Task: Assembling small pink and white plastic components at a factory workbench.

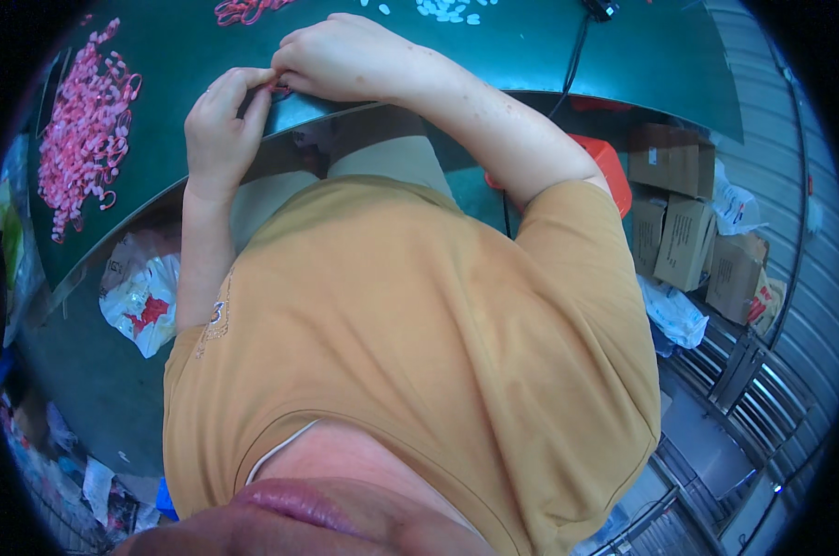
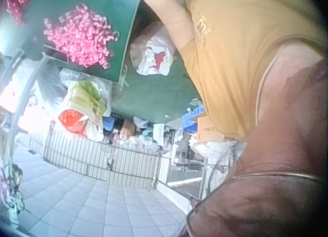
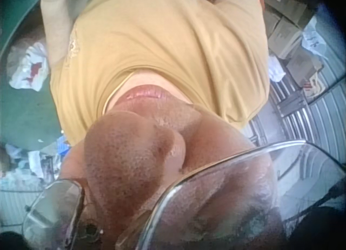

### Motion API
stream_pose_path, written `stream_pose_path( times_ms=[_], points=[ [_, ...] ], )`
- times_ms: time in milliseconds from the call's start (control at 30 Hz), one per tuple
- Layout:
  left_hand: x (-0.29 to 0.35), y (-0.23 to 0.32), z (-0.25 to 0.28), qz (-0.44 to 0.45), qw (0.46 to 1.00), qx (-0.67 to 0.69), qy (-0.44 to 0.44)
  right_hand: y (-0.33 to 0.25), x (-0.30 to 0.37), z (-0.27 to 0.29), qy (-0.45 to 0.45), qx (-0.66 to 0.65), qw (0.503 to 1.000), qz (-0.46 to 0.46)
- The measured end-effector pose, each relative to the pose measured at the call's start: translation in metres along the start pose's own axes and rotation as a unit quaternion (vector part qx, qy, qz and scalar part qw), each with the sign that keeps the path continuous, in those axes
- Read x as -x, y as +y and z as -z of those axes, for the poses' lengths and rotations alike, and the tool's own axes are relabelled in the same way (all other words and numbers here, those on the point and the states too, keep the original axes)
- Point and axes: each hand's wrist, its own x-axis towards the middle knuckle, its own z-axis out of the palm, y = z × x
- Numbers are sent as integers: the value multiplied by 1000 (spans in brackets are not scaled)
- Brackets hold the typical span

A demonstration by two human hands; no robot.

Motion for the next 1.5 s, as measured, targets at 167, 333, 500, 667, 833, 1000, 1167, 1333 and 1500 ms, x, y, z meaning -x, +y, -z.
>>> stream_pose_path(
  times_ms=[167,333,500,667,833,1000,1167,1333,1500],
  points=[
    [1,-1,0,22,1000,-11,-17,6,-7,5,-81,-69,993,-52],
    [-2,7,3,30,999,16,-25,28,1,-3,-41,-142,987,-64],
    [2,1,1,16,1000,-1,-15,10,0,2,-28,-101,992,-66],
    [1,0,0,8,1000,3,-13,10,-6,0,-55,-80,994,-46],
    [1,1,1,11,1000,6,-12,2,-8,-2,-54,-35,997,-39],
    [1,1,2,16,1000,9,-17,-7,-12,6,-101,3,993,-61],
    [-1,4,2,24,1000,3,-15,-1,5,3,-37,-60,997,-32],
    [-2,7,3,17,1000,19,-16,41,21,3,100,57,993,-25],
    [-4,9,1,11,1000,25,-3,52,29,42,143,85,982,-94]
  ],
)
